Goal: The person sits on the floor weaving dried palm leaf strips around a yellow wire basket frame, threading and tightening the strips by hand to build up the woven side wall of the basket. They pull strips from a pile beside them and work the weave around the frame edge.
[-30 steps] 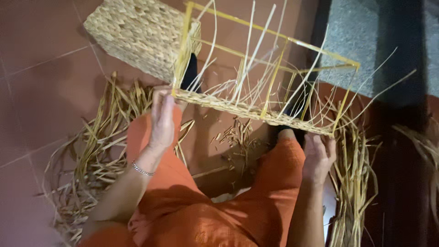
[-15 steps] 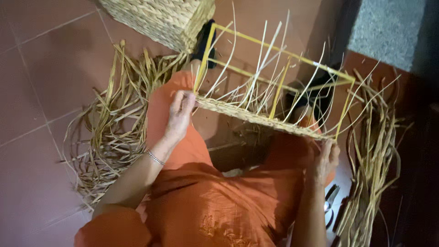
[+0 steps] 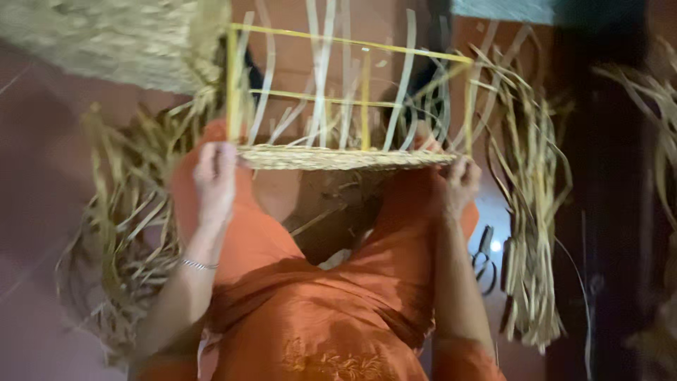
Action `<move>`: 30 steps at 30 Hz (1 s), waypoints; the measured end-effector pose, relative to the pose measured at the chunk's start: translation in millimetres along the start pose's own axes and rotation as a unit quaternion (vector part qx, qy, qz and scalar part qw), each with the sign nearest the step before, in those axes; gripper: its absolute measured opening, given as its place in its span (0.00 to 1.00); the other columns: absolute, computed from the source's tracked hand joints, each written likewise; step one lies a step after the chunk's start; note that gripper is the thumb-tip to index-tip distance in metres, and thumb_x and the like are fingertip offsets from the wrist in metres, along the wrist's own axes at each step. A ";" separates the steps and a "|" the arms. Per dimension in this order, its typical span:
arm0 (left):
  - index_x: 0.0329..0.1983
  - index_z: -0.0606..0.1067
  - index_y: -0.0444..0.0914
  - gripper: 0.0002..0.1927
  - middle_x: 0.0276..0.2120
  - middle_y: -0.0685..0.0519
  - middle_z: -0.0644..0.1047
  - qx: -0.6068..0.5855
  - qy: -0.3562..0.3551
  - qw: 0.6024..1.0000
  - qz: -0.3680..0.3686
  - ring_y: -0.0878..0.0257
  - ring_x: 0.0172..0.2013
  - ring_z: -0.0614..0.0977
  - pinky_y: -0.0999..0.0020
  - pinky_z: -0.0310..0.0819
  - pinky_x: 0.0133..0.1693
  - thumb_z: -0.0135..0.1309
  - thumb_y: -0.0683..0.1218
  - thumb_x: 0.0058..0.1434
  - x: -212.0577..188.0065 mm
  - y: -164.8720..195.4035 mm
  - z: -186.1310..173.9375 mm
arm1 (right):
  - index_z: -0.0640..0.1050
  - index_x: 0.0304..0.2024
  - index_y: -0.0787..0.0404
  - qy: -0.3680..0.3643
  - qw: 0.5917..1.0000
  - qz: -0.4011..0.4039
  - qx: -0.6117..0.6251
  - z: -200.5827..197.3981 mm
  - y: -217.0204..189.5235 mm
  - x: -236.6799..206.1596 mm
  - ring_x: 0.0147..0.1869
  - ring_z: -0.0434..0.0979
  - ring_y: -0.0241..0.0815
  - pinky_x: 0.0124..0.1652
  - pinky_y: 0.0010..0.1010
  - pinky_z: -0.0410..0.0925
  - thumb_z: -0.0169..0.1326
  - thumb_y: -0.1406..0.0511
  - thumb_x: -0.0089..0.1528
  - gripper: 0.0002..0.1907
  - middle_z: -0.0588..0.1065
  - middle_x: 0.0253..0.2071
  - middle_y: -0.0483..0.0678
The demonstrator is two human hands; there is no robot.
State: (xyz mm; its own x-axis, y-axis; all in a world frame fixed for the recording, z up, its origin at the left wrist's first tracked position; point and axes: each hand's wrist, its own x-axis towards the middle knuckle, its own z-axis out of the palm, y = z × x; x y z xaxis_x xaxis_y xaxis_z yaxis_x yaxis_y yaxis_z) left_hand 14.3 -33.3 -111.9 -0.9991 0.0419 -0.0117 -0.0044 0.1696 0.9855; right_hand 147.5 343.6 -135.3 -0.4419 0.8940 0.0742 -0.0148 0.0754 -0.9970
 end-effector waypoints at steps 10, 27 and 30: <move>0.53 0.69 0.37 0.12 0.40 0.56 0.76 -0.022 -0.057 0.997 -0.040 0.67 0.41 0.80 0.69 0.76 0.47 0.44 0.51 0.83 -8.8 -18.5 -29.1 | 0.77 0.58 0.66 -0.055 0.996 -0.041 -0.064 -78.0 22.7 -20.8 0.49 0.77 0.35 0.47 0.28 0.73 0.55 0.67 0.72 0.13 0.78 0.52 0.50; 0.59 0.65 0.30 0.13 0.43 0.45 0.77 -0.150 -0.085 0.985 -0.026 0.59 0.40 0.81 0.60 0.79 0.51 0.39 0.46 0.87 -12.9 -13.0 -22.6 | 0.83 0.40 0.55 0.045 0.720 0.086 -0.688 -269.7 51.8 42.6 0.53 0.69 0.53 0.51 0.45 0.65 0.64 0.51 0.60 0.17 0.76 0.48 0.53; 0.58 0.65 0.31 0.12 0.43 0.45 0.77 -0.154 -0.078 0.984 -0.044 0.59 0.39 0.80 0.58 0.80 0.52 0.39 0.46 0.86 -10.8 -13.4 -22.5 | 0.84 0.41 0.55 0.010 0.722 0.045 -0.691 -270.9 50.4 39.6 0.56 0.71 0.49 0.60 0.42 0.65 0.62 0.52 0.65 0.15 0.77 0.49 0.49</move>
State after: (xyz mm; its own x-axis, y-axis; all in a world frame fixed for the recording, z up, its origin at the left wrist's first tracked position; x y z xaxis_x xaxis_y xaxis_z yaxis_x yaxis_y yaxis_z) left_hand 24.2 -58.2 -121.1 -0.9757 0.1944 -0.1016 -0.1277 -0.1271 0.9836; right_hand 372.3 502.4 -177.1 -0.3725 0.9277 0.0239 0.9274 0.3730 -0.0270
